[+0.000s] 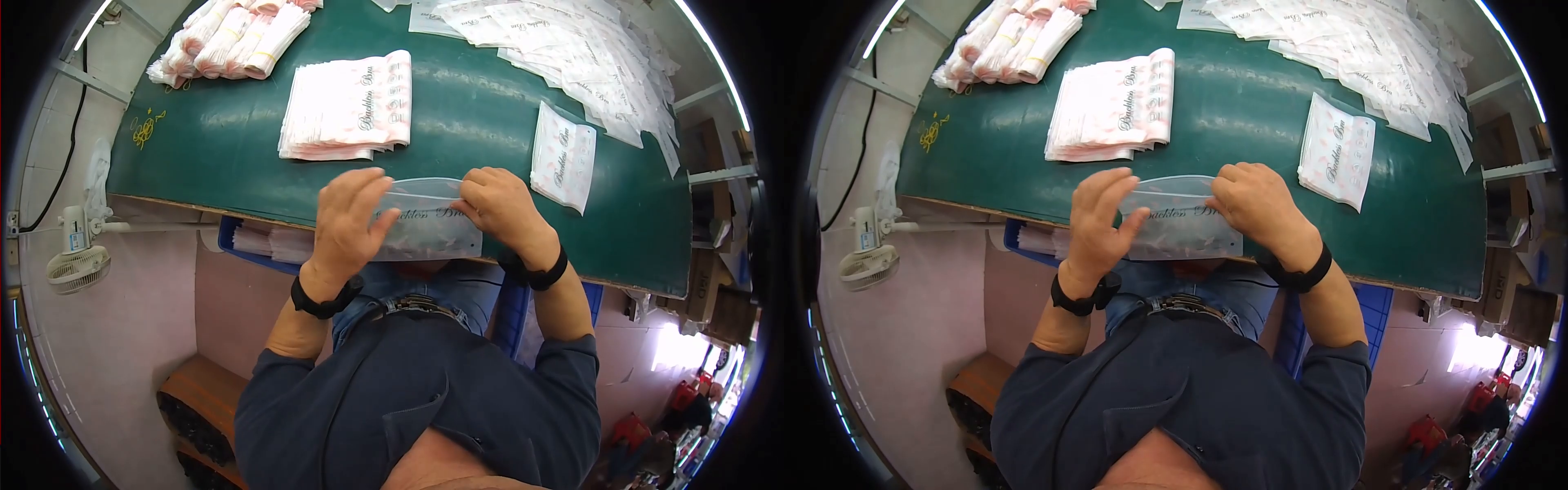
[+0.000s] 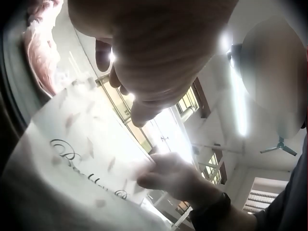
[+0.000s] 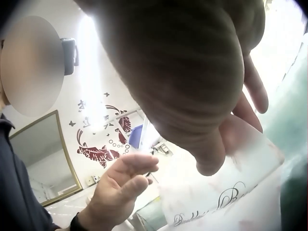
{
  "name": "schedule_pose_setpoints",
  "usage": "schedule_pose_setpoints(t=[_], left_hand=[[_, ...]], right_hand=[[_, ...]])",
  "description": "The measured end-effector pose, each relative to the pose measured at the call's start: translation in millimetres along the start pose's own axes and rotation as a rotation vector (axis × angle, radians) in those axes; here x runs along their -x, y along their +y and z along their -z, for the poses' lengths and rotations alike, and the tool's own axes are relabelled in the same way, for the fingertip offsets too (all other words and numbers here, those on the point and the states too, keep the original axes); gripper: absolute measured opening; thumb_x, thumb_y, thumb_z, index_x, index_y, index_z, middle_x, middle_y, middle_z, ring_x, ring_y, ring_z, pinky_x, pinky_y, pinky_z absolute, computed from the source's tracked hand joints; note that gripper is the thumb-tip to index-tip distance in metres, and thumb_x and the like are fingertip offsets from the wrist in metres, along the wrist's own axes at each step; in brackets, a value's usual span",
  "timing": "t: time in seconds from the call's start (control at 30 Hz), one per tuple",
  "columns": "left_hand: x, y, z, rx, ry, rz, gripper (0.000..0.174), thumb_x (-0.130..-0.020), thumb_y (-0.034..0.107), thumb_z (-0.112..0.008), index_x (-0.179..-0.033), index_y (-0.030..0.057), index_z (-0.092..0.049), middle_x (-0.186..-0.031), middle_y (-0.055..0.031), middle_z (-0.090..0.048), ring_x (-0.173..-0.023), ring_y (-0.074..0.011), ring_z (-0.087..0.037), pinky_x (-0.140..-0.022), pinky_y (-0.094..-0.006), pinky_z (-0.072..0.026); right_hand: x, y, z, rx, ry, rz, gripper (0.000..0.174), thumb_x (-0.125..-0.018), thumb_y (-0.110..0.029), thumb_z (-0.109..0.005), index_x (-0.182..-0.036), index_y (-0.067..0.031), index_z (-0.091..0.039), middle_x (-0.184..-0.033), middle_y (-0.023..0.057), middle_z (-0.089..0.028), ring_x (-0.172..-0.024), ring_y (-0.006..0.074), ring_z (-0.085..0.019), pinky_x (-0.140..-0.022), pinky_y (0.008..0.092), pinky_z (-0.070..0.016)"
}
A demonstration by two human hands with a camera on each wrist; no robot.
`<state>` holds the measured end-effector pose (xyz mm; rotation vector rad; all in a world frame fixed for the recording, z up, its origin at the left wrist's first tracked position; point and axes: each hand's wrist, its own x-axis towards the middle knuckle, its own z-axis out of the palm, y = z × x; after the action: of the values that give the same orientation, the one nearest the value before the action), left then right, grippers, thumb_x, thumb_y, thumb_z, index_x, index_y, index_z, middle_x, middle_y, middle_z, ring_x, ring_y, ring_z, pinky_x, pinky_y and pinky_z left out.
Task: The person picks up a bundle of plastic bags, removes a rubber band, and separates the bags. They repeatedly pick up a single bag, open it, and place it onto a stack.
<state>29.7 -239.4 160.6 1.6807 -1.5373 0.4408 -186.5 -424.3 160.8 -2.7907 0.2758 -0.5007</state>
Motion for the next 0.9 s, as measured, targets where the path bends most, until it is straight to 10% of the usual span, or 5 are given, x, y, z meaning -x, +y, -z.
schedule_pose_setpoints(t=[0.17, 0.27, 0.5, 0.9], left_hand=[[-4.6, -0.3, -7.0, 0.278, -0.494, -0.064, 0.032, -0.09, 0.016, -0.08, -0.117, 0.004, -0.07, -0.1, -0.0142, -0.074, -0.086, -0.0378, -0.072, -0.075, -0.0456, -0.0574], [-11.5, -18.7, -17.6, 0.313, -0.713, 0.067, 0.028, -0.091, 0.016, -0.078, -0.115, 0.0037, -0.07, -0.098, -0.0155, -0.074, -0.089, -0.0409, -0.071, -0.078, -0.047, -0.0568], [-6.8, -23.3, -18.9, 1.038, -1.429, 0.365, 0.025, -0.096, 0.01, -0.071, -0.12, 0.0022, -0.072, -0.108, -0.0104, -0.078, -0.095, -0.0269, -0.075, -0.09, -0.036, -0.0577], [16.7, 10.6, -6.5, 1.226, -1.571, 0.27, 0.045, -0.1, 0.007, -0.067, -0.145, 0.0034, -0.065, -0.124, -0.0117, -0.074, -0.113, -0.019, -0.071, -0.101, -0.0373, -0.0575]], right_hand=[[-19.3, -21.9, 3.6, -0.063, -0.046, 0.101, 0.021, -0.086, -0.016, -0.083, -0.088, -0.005, -0.065, -0.092, 0.01, -0.068, -0.086, 0.0342, -0.066, -0.077, 0.0445, -0.0533], [-25.7, -32.0, 5.0, -0.513, 0.159, -0.25, 0.017, -0.089, -0.012, -0.08, -0.093, -0.004, -0.066, -0.093, 0.0127, -0.071, -0.084, 0.037, -0.068, -0.075, 0.0457, -0.0546], [-42.2, -22.4, -17.7, -0.366, 0.145, -0.027, 0.014, -0.092, -0.01, -0.079, -0.094, -0.0038, -0.067, -0.083, 0.0141, -0.069, -0.072, 0.0383, -0.067, -0.065, 0.0451, -0.0546], [-44.9, -39.1, -28.5, -0.356, 0.073, 0.287, 0.014, -0.091, -0.013, -0.08, -0.094, -0.0066, -0.067, -0.077, 0.0113, -0.064, -0.067, 0.0356, -0.065, -0.059, 0.0422, -0.0531]])
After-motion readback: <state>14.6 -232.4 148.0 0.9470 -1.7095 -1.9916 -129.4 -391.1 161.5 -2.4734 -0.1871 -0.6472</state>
